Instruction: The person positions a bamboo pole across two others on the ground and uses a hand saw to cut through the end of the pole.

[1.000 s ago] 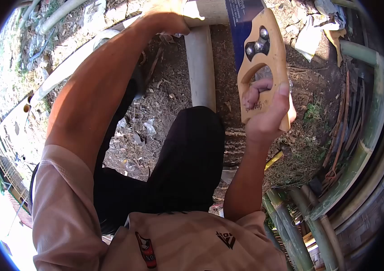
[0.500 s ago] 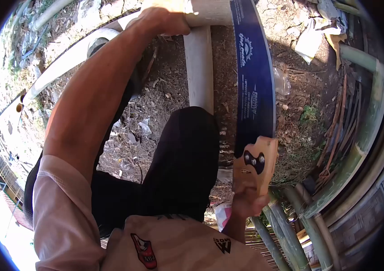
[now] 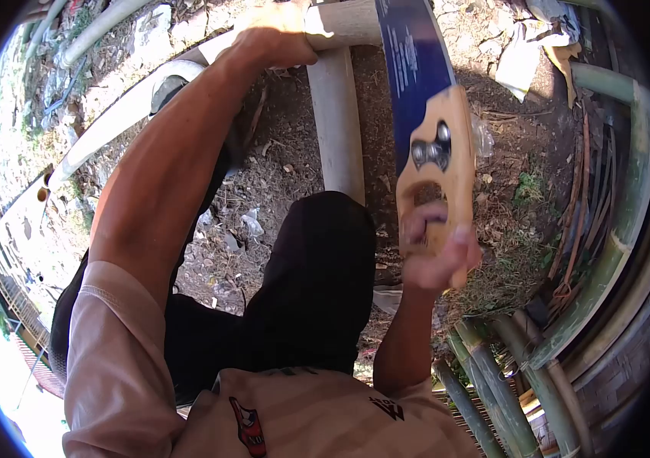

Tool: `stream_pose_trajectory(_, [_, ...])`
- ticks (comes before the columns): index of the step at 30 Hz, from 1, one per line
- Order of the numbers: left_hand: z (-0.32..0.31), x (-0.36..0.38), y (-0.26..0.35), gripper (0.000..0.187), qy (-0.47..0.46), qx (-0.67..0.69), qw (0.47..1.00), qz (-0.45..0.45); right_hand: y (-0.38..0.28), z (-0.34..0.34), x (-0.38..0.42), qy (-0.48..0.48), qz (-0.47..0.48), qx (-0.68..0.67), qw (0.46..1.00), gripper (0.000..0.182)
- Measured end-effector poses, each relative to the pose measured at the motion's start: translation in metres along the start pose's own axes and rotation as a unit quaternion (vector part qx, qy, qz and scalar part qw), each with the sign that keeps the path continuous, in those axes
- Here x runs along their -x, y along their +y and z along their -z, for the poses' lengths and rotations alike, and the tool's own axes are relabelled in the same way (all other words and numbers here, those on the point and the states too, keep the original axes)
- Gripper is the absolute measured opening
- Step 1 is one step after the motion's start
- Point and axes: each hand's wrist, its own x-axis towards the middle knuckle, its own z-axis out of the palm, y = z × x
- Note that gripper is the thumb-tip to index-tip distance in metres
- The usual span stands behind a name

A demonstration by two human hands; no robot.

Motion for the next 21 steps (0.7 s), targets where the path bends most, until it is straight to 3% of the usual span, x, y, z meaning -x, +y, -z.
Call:
stream_pose_trajectory(1, [-0.014,-0.017,-0.011,0.047,0.004,0.014,0.999,-0.044,-0.007,-0.03,-0.041,-0.027,0.074,0.063,0.995,0.058])
stream_pose_trajectory(3, [-0.018,-0.03,-0.028,0.046,0.005,0.025,0.996,-0.08,-0.009,-0.025,-0.043,-0.038,0.039,0.039,0.998,0.058])
stream_pose_trajectory(5, [-0.026,-0.033,-0.031,0.045,-0.017,0.068,0.992,-0.106,0.01,0.036,0.022,-0.027,-0.022,-0.03,0.999,0.06])
stream_pose_trajectory(6, [-0.015,-0.017,-0.017,0.043,0.004,0.017,0.997,-0.076,0.01,0.049,0.039,-0.037,-0.023,-0.034,0.998,0.063])
stream_pose_trajectory(9, [-0.022,-0.025,-0.014,0.041,-0.009,0.042,0.999,-0.032,0.01,0.048,0.046,-0.027,-0.009,-0.061,0.998,0.063])
stream_pose_trajectory(10, [-0.014,-0.005,-0.008,0.041,0.078,0.036,0.992,-0.088,0.011,0.034,0.032,-0.02,0.006,-0.084,0.996,0.06])
stream_pose_trajectory(11, [-0.019,-0.015,-0.011,0.044,0.045,0.05,0.995,-0.076,0.003,0.004,-0.003,0.004,-0.016,-0.013,1.0,0.059])
stream_pose_trajectory(13, [-0.015,-0.026,-0.018,0.047,-0.051,0.037,0.996,-0.067,-0.015,-0.034,-0.053,-0.022,0.027,0.033,0.999,0.062])
stream_pose_trajectory(15, [-0.017,-0.009,-0.014,0.049,-0.069,0.075,0.991,-0.083,0.0,0.007,-0.003,-0.022,0.003,0.037,0.999,0.062])
stream_pose_trajectory(17, [-0.02,-0.021,-0.023,0.048,-0.007,0.083,0.994,-0.076,0.018,0.052,0.05,-0.027,0.008,0.006,1.0,0.061])
stream_pose_trajectory(19, [-0.026,-0.025,-0.03,0.048,-0.013,0.073,0.996,-0.05,0.011,0.047,0.058,-0.037,0.031,-0.053,0.997,0.06])
stream_pose_trajectory(21, [-0.028,-0.033,-0.022,0.048,-0.023,0.037,0.999,-0.016,0.009,0.023,0.029,-0.036,0.041,0.025,0.998,0.059])
